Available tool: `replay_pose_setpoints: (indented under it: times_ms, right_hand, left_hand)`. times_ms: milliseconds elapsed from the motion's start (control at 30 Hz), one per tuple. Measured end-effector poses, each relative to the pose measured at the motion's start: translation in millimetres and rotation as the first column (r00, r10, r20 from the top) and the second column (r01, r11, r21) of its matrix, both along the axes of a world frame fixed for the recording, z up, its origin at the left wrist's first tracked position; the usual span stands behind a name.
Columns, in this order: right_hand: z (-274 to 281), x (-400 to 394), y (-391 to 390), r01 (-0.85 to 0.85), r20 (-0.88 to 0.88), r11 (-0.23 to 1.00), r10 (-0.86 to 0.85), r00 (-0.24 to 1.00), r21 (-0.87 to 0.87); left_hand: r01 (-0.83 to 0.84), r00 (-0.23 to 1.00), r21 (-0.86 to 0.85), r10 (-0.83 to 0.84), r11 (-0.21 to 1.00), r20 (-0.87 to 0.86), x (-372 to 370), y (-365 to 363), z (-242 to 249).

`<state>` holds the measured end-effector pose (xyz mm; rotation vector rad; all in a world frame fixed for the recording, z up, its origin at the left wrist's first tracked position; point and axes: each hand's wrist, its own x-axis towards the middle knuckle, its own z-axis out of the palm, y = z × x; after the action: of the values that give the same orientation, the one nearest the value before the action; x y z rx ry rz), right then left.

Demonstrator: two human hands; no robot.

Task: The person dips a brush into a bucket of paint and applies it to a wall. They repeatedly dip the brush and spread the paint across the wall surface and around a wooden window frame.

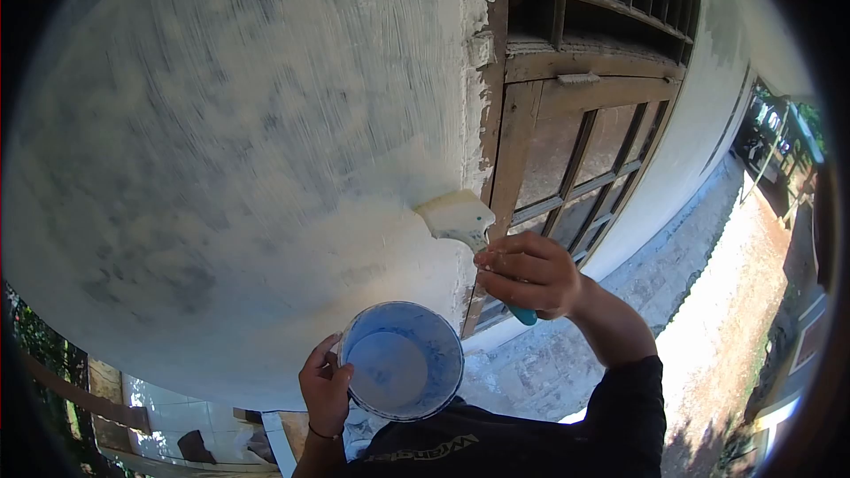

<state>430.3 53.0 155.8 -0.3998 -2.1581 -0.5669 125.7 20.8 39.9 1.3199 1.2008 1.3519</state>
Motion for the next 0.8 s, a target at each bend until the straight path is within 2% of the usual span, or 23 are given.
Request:
replay_pose_setpoints:
  times_ms: [67, 200, 233, 300, 433, 500, 567, 633, 667, 733, 767, 800]
  right_hand:
    - [39, 4, 11, -0.008, 0.014, 1.000, 0.009, 1.000, -0.007]
    - [106, 5, 15, 0.074, -0.027, 0.964, -0.070, 0.997, 0.256]
    - [114, 3, 13, 0.072, -0.025, 0.964, -0.068, 0.997, 0.257]
    - [123, 0, 13, 0.044, -0.092, 0.863, 0.003, 0.996, 0.504]
    - [65, -4, 30, 0.169, -0.178, 0.842, -0.089, 0.980, 0.513]
    - [14, -6, 36, 0.237, -0.109, 0.821, -0.211, 0.971, 0.520]
    - [-39, -9, 31, 0.243, -0.116, 0.876, -0.214, 0.970, 0.418]
    - [-68, -12, 17, 0.216, -0.083, 0.932, -0.201, 0.976, 0.292]
    - [-74, -14, 9, 0.216, -0.082, 0.932, -0.201, 0.976, 0.290]
    - [-77, -16, -6, 0.136, -0.084, 0.984, -0.127, 0.988, 0.112]
    - [-74, -16, -9, 0.145, -0.088, 0.983, -0.136, 0.987, 0.111]
    - [-69, -17, -11, 0.105, -0.170, 0.994, -0.102, 0.980, 0.010]
  left_hand:
    - [0.016, 0.999, 0.008, -0.016, 1.000, 0.028, 3, 1, 7]
    - [0.014, 1.000, 0.022, -0.014, 1.000, -0.009, 5, 1, 12]
    - [0.013, 1.000, 0.033, -0.013, 0.999, -0.006, 5, 1, 12]
    - [0.006, 1.000, 0.040, -0.006, 0.999, 0.004, 5, 1, 11]
    - [0.002, 1.000, 0.030, -0.002, 1.000, -0.005, 2, 1, 5]
    - [0.000, 1.000, 0.035, 0.000, 0.999, -0.002, -1, 0, 3]
    - [-0.016, 0.999, 0.007, 0.016, 1.000, 0.041, -2, 0, 0]
    - [-0.016, 0.999, 0.000, 0.016, 1.000, 0.039, -3, 1, 0]
    - [-0.009, 1.000, -0.007, 0.009, 1.000, 0.029, -3, 0, 0]
    - [-0.002, 1.000, -0.005, 0.002, 1.000, 0.019, -2, 0, 0]
    - [0.002, 1.000, 0.000, -0.002, 1.000, 0.012, 0, 0, 0]
    - [0.011, 1.000, -0.001, -0.011, 1.000, 0.009, 0, 1, 0]
